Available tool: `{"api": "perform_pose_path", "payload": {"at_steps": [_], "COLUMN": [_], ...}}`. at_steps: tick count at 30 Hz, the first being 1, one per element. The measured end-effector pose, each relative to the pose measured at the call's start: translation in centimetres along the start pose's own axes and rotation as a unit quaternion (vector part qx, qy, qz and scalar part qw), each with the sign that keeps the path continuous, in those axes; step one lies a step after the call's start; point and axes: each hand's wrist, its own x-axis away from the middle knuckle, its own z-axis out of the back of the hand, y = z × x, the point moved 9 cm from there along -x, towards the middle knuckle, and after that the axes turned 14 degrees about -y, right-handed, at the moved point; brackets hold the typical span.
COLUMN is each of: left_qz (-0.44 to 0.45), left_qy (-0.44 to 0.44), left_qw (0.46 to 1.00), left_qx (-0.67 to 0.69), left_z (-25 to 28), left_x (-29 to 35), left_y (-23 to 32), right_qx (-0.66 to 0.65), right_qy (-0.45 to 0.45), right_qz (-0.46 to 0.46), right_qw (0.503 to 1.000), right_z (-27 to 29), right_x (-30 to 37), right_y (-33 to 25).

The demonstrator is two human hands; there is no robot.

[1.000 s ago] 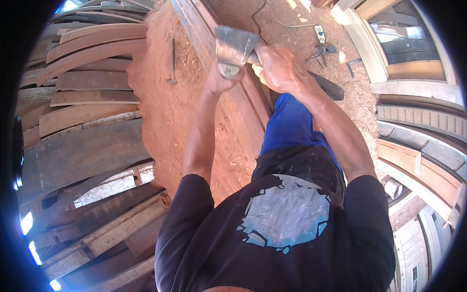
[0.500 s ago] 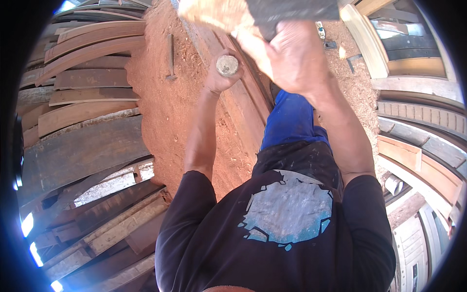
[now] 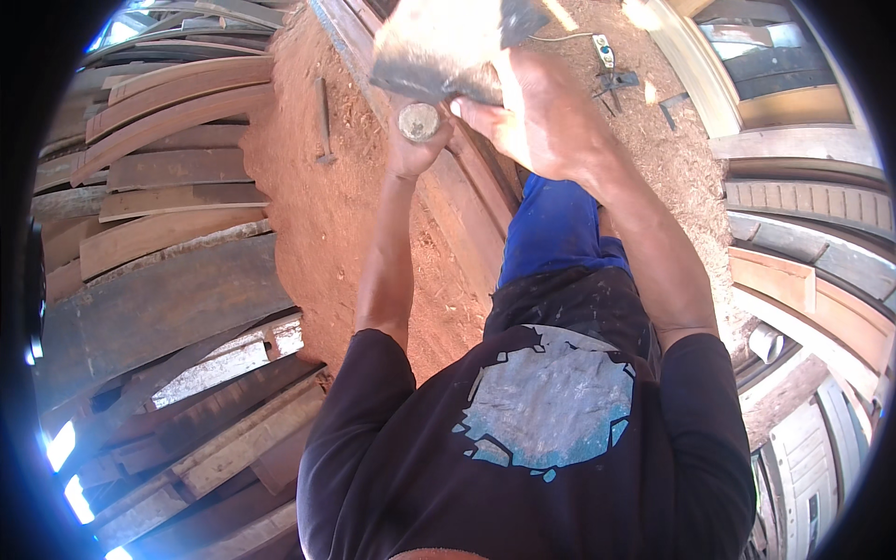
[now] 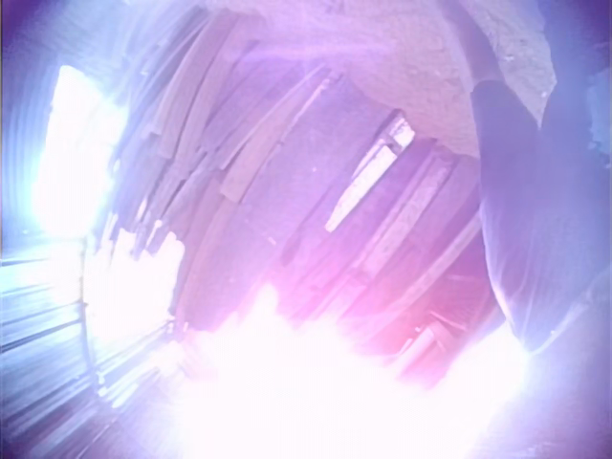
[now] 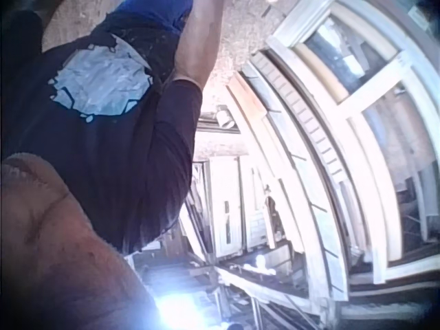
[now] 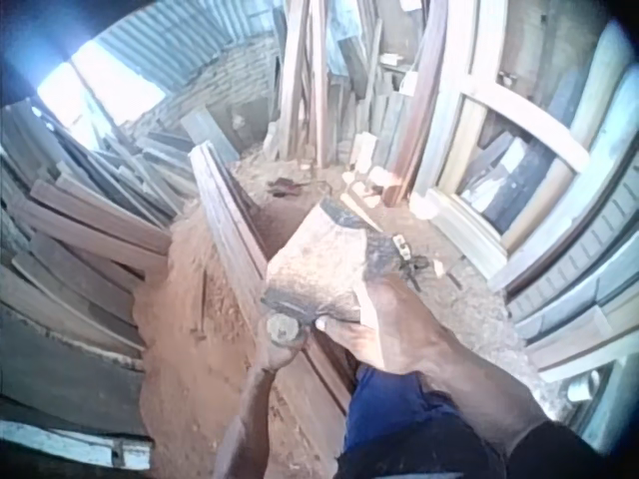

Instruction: The person uses a hand chisel and a wooden mallet to shape a long wooden plank. They repeatedly strike the chisel to remove wood shavings, rotating the plank to work on different edges. The person continues this process throughout the clip, focusing on smoothing and refining the plank's surface.

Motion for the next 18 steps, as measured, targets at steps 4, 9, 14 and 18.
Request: {"api": "perform_pose_path", "payload": {"at_steps": [4, 9, 14, 18], "left_qz": [0.016, -0.003, -0.088, -0.066], "left_qy": [-0.073, -0.104, -0.058, 0.047], "left_qw": [0.997, 0.994, 0.994, 0.997], "left_qx": [-0.008, -0.037, 0.012, -0.001], "left_z": [-1.4, -2.6, -3.1, -2.1], "left_x": [1.0, 1.6, 1.6, 1.4], "left_y": [0.6, -0.6, 2.7, 2.1], "right_qx": [-0.008, 0.159, 0.193, 0.038], "right_qy": [0.051, -0.077, -0.227, -0.138], "right_qz": [0.039, -0.085, -0.139, -0.15], "right_qw": [0.998, 0.981, 0.944, 0.978], "right_z": [2.4, -3.8, -6.3, -3.0], "right_x": [0.2, -0.5, 0.0, 0.9], "right_y": [-2.2, 2.9, 6.2, 3.2]}}
